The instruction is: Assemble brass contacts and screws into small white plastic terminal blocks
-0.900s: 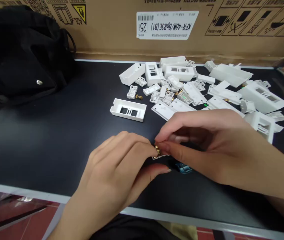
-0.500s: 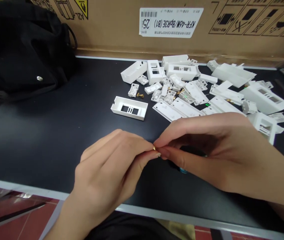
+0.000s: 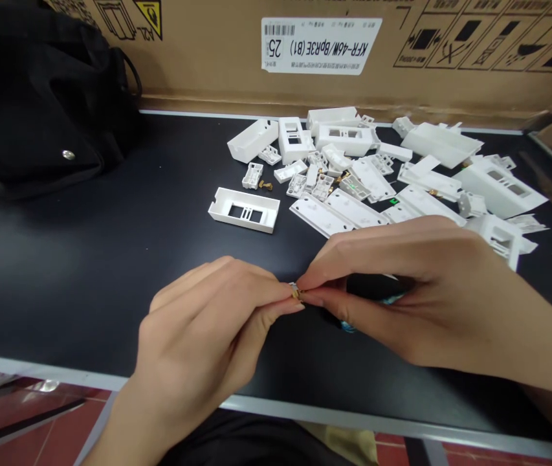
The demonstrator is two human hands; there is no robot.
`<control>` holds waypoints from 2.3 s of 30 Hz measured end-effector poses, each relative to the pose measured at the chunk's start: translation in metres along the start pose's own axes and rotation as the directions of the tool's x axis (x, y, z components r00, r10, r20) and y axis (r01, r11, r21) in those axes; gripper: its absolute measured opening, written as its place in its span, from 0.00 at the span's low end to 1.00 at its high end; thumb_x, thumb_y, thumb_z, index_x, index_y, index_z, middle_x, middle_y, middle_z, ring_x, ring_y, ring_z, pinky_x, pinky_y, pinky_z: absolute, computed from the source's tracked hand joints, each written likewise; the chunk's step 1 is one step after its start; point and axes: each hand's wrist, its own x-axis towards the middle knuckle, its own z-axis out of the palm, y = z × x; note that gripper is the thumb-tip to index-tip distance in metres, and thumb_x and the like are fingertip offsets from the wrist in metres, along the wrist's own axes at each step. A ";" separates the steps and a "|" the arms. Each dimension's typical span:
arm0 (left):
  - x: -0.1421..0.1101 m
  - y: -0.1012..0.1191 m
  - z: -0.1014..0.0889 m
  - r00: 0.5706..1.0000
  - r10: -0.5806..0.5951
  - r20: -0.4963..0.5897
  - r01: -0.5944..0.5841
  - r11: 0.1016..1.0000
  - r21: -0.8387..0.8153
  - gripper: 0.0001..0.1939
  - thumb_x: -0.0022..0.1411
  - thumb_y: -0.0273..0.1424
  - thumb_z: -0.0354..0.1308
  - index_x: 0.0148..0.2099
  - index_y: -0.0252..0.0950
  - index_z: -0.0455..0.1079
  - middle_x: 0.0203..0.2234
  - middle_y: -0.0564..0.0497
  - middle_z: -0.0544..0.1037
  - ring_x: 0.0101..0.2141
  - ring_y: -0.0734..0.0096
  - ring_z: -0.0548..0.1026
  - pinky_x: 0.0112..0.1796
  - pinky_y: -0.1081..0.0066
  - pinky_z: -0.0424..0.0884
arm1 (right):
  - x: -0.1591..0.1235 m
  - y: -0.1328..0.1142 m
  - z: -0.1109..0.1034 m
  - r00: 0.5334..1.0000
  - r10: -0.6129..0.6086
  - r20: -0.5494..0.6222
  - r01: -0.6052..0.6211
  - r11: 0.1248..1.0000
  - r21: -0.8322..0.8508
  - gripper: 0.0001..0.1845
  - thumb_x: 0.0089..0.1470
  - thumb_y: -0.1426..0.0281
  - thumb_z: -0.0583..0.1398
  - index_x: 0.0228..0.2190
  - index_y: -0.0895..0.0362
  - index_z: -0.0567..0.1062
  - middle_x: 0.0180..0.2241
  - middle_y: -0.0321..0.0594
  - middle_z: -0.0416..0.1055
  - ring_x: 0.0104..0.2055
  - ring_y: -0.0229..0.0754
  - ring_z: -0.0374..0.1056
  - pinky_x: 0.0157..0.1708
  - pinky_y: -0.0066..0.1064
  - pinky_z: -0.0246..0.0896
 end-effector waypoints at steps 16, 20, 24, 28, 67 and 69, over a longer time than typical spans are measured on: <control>-0.001 -0.003 0.002 0.996 0.033 0.087 -0.038 0.998 0.057 0.04 0.68 0.30 0.62 0.45 0.40 0.72 0.36 0.55 0.81 0.35 0.72 0.79 0.39 0.69 0.77 | -0.006 0.006 -0.001 0.997 -0.070 0.019 0.071 0.992 -0.109 0.07 0.58 0.78 0.61 0.32 0.55 0.76 0.28 0.29 0.74 0.29 0.31 0.68 0.32 0.24 0.61; -0.001 -0.007 0.004 0.977 0.051 0.208 -0.076 0.990 0.116 0.13 0.68 0.35 0.62 0.52 0.37 0.69 0.43 0.50 0.80 0.41 0.66 0.77 0.41 0.64 0.74 | -0.008 0.010 -0.004 0.997 -0.055 0.060 0.067 0.975 -0.213 0.10 0.59 0.80 0.60 0.32 0.55 0.78 0.28 0.30 0.74 0.29 0.33 0.67 0.32 0.27 0.59; 0.000 -0.008 0.006 0.952 0.068 0.299 -0.111 0.985 0.130 0.07 0.71 0.31 0.59 0.49 0.37 0.69 0.41 0.51 0.79 0.41 0.66 0.75 0.40 0.64 0.72 | -0.010 0.013 -0.005 0.994 -0.020 0.107 0.051 0.953 -0.300 0.10 0.60 0.78 0.59 0.33 0.55 0.79 0.28 0.32 0.73 0.29 0.35 0.67 0.31 0.29 0.57; 0.000 -0.007 0.006 0.950 0.083 0.300 -0.129 0.982 0.137 0.05 0.71 0.30 0.59 0.48 0.37 0.70 0.41 0.52 0.79 0.41 0.67 0.75 0.41 0.65 0.71 | -0.012 0.012 -0.005 0.989 0.033 0.146 0.016 0.945 -0.326 0.10 0.61 0.76 0.59 0.34 0.54 0.80 0.29 0.34 0.72 0.30 0.37 0.66 0.30 0.31 0.55; 0.080 -0.050 -0.004 0.704 0.681 -0.199 -0.693 0.721 0.013 0.16 0.63 0.20 0.56 0.26 0.38 0.57 0.16 0.57 0.61 0.17 0.77 0.63 0.19 0.72 0.57 | -0.010 -0.001 -0.007 0.964 0.133 0.233 0.000 0.869 -0.495 0.09 0.60 0.75 0.59 0.28 0.57 0.75 0.31 0.37 0.72 0.31 0.41 0.69 0.31 0.35 0.54; 0.097 -0.049 0.005 0.656 0.687 -0.313 -0.711 0.701 0.049 0.18 0.63 0.21 0.57 0.25 0.38 0.53 0.15 0.58 0.57 0.16 0.78 0.59 0.19 0.71 0.53 | -0.010 -0.002 -0.007 0.963 0.149 0.224 -0.022 0.873 -0.487 0.09 0.60 0.75 0.58 0.28 0.57 0.76 0.31 0.37 0.72 0.31 0.40 0.68 0.31 0.34 0.54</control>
